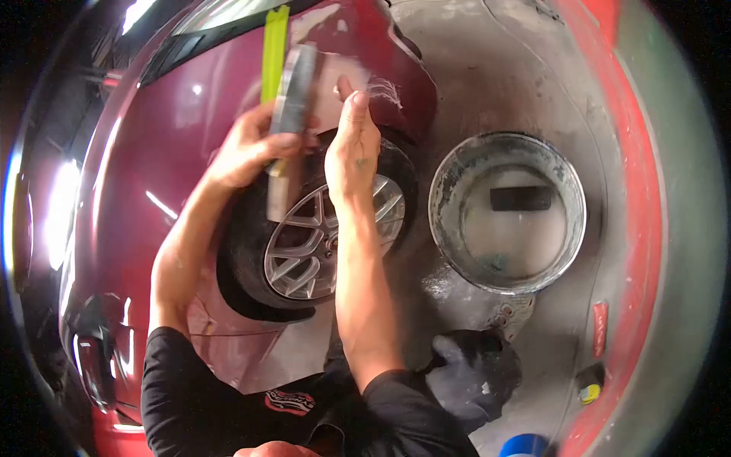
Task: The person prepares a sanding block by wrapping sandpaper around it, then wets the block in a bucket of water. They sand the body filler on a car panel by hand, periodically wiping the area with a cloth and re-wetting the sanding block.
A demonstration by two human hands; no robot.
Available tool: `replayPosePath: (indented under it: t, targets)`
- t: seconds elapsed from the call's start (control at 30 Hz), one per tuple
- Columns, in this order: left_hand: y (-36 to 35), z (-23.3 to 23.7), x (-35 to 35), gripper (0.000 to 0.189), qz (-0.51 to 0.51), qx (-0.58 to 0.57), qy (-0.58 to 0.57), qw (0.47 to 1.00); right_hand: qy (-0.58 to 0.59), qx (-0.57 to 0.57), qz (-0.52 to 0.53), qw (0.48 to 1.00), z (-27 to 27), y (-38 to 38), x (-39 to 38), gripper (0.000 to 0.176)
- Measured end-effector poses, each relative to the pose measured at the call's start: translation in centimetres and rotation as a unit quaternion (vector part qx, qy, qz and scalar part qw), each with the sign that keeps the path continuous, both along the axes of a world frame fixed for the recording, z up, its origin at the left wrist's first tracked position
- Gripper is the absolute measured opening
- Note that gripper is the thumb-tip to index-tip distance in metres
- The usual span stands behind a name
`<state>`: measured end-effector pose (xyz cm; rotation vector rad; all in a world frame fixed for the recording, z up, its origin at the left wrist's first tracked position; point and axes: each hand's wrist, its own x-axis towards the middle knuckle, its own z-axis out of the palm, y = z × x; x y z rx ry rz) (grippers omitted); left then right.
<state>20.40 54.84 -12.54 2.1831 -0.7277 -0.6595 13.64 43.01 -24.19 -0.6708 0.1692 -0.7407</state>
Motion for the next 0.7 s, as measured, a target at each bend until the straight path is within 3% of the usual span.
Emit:
replayPosePath:
  t: [0.1, 0.17, 0.23, 0.3, 0.37, 0.5, 0.7]
  targets:
    - [1.6, 4.9, 1.2, 0.066, 0.002, 0.003, -0.047, 0.999, 0.149, -0.177, -0.114, 0.966, -6.8, 2.2, 4.9, 0.055]
    - [4.5, 8.2, 4.0, 0.088, -0.01, 0.003, 0.007, 1.0, 0.201, -0.283, -0.098, 0.933, -10.5, 5.1, 7.6, 0.066]
    - [5.1, 9.9, 4.2, 0.096, -0.011, -0.022, 0.018, 1.0, 0.229, -0.392, -0.066, 0.888, -10.5, 7.0, 7.6, 0.078]
    - [6.5, 10.4, 5.2, 0.112, -0.018, -0.043, 0.061, 0.997, 0.198, -0.348, -0.08, 0.913, -10.4, 8.7, 7.7, 0.089]
    - [7.8, 10.6, 6.4, 0.11, -0.015, -0.057, 0.132, 0.989, 0.204, -0.356, -0.092, 0.907, -9.4, 9.6, 7.2, 0.091]
    - [10.7, 10.9, 7.9, 0.103, 0.074, -0.048, -0.055, 0.995, 0.15, -0.372, -0.117, 0.908, -7.1, 13.4, 5.1, 0.083]
    - [5.4, 9.8, 5.9, 0.1, -0.014, 0.014, -0.014, 1.0, 0.09, -0.433, -0.088, 0.893, -5.7, 16.3, 2.0, 0.068]
